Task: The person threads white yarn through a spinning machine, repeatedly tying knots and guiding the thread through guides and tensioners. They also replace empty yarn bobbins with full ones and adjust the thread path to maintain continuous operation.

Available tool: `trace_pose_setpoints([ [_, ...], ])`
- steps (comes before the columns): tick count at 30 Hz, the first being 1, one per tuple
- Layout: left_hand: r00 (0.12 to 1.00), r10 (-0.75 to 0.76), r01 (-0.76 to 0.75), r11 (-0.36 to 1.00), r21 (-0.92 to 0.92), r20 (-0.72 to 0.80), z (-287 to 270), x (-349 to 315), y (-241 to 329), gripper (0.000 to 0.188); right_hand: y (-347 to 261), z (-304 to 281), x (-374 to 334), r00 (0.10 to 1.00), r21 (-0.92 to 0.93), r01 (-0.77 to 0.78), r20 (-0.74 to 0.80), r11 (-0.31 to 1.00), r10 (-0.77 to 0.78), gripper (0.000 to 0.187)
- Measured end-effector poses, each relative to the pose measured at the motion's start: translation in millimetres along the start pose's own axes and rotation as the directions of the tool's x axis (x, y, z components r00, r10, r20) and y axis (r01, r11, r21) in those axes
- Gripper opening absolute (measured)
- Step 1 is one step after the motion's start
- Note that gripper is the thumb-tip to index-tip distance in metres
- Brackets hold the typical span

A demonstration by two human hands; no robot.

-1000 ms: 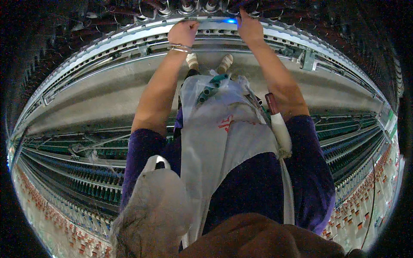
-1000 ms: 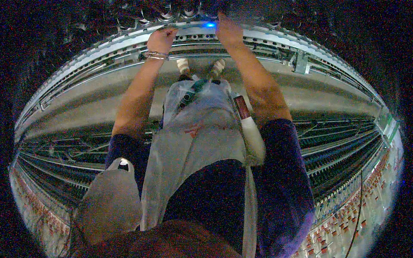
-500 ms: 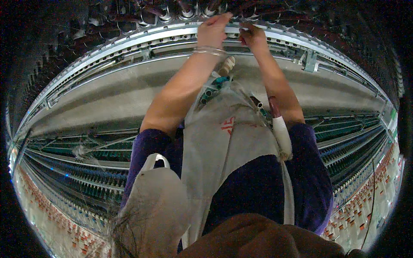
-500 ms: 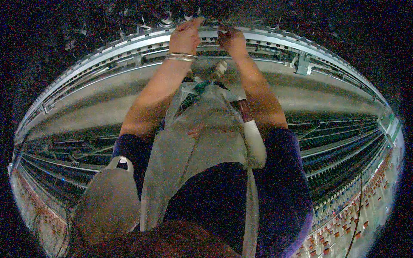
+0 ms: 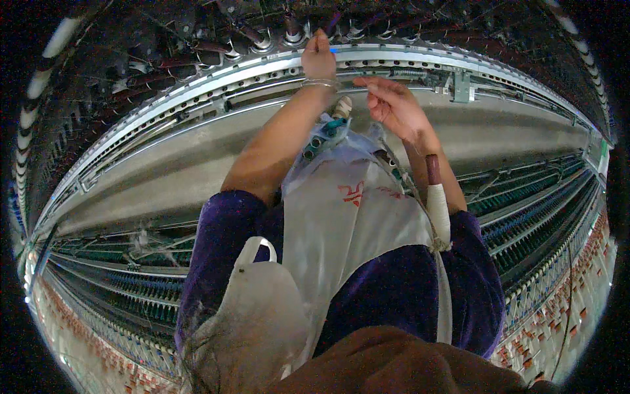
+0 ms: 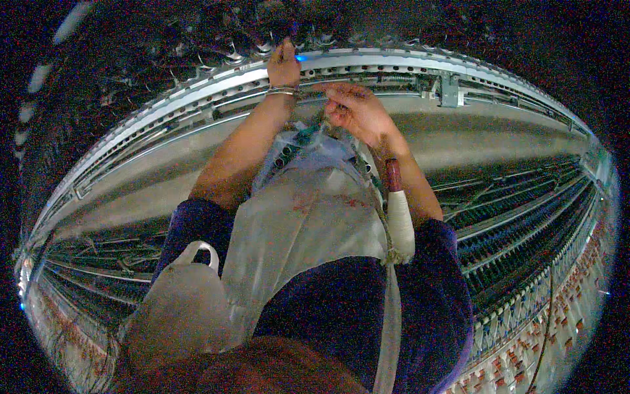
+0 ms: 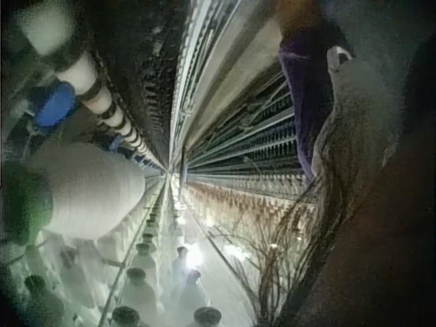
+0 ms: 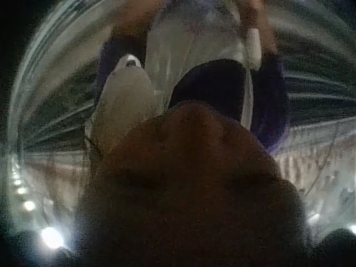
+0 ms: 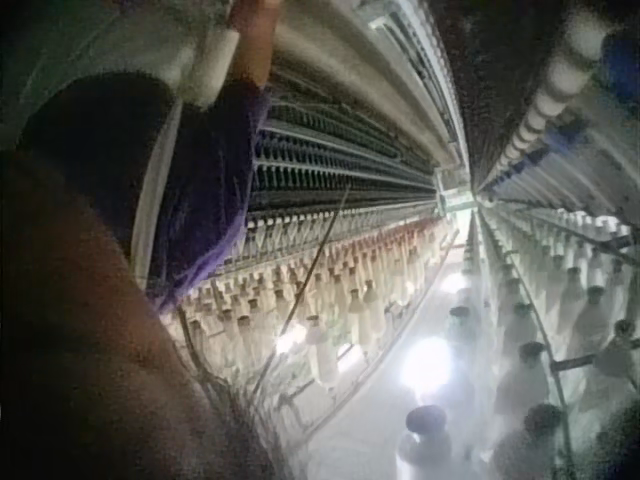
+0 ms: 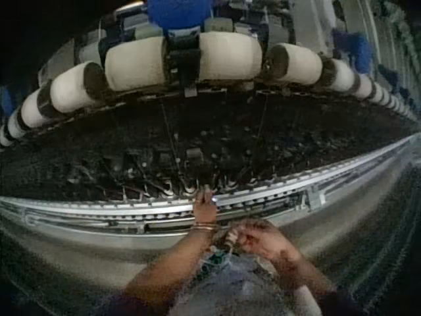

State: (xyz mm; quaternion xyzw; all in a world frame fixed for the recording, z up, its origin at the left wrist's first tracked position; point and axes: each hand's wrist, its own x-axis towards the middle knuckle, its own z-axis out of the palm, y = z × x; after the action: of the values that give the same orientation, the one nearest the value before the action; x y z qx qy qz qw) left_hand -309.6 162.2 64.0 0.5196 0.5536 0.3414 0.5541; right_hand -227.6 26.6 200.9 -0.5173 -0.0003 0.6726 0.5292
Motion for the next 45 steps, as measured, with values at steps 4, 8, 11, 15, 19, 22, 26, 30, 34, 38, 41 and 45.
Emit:
trace_pose_setpoints([
  [4, 0.981, 0.074, -0.148, 0.881, 0.449, 0.178, -10.6, 9.0, -32.6, 0.042, -13.5, 19.3, -13.0, 0.999, -0.021, -0.010, 0.053, 1.000, 0.011, 0.029],
  [8, 0.923, 0.015, -0.285, 0.698, 0.657, 0.384, -25.5, 10.8, -31.8, 0.050, -13.4, 40.1, 10.8, 0.998, -0.065, -0.002, 0.061, 0.998, 0.006, 0.029],
  [11, 0.885, -0.039, -0.325, 0.662, 0.675, 0.464, -32.2, 12.1, -27.6, 0.057, -17.7, 60.4, 38.3, 0.989, -0.060, -0.018, -0.148, 0.998, 0.009, 0.029],
  [15, 0.858, -0.056, -0.357, 0.649, 0.672, 0.511, -35.5, 14.9, -26.6, 0.062, -54.0, 70.8, 38.2, 0.987, -0.051, 0.102, 0.131, 0.993, -0.095, 0.030],
  [19, 0.838, -0.062, -0.399, 0.608, 0.686, 0.542, -37.0, 18.3, -26.3, 0.067, -60.7, 79.7, 32.4, 0.946, -0.022, 0.277, 0.183, 0.961, -0.268, 0.033],
  [22, 0.816, -0.099, -0.390, 0.633, 0.669, 0.569, -37.9, 20.4, -23.6, 0.070, -46.3, 91.1, 36.7, 0.996, -0.094, 0.081, -0.039, 0.992, -0.085, 0.031],
  [26, 0.803, -0.078, -0.407, 0.653, 0.639, 0.591, -38.0, 21.6, -17.6, 0.074, -50.1, 97.5, 28.9, 0.989, -0.074, 0.144, -0.023, 0.987, -0.146, 0.031],
  [30, 0.745, -0.191, -0.400, 0.639, 0.657, 0.639, -35.9, 27.2, -13.6, 0.076, -66.1, 86.9, 4.3, 0.929, -0.062, 0.316, 0.221, 0.947, -0.296, 0.030],
  [34, 0.740, -0.159, -0.457, 0.594, 0.662, 0.654, -33.4, 32.5, -15.5, 0.078, -41.5, 80.8, 3.5, 0.995, -0.026, 0.103, 0.014, 0.994, -0.103, 0.027],
  [38, 0.734, -0.078, -0.470, 0.658, 0.588, 0.675, -31.2, 25.7, -22.3, 0.085, -21.3, 79.7, 17.3, 0.990, 0.007, 0.107, -0.096, 0.994, -0.106, 0.026],
  [41, 0.730, -0.180, -0.445, 0.608, 0.657, 0.660, -32.6, 15.5, -25.0, 0.086, -21.4, 73.0, 9.5, 0.979, 0.024, 0.199, 0.049, 0.980, -0.200, 0.028],
  [45, 0.797, -0.113, -0.408, 0.624, 0.667, 0.593, -38.0, 14.9, -17.9, 0.084, -14.3, 51.6, -28.1, 0.989, -0.167, 0.042, 0.145, 0.985, -0.017, 0.034],
])
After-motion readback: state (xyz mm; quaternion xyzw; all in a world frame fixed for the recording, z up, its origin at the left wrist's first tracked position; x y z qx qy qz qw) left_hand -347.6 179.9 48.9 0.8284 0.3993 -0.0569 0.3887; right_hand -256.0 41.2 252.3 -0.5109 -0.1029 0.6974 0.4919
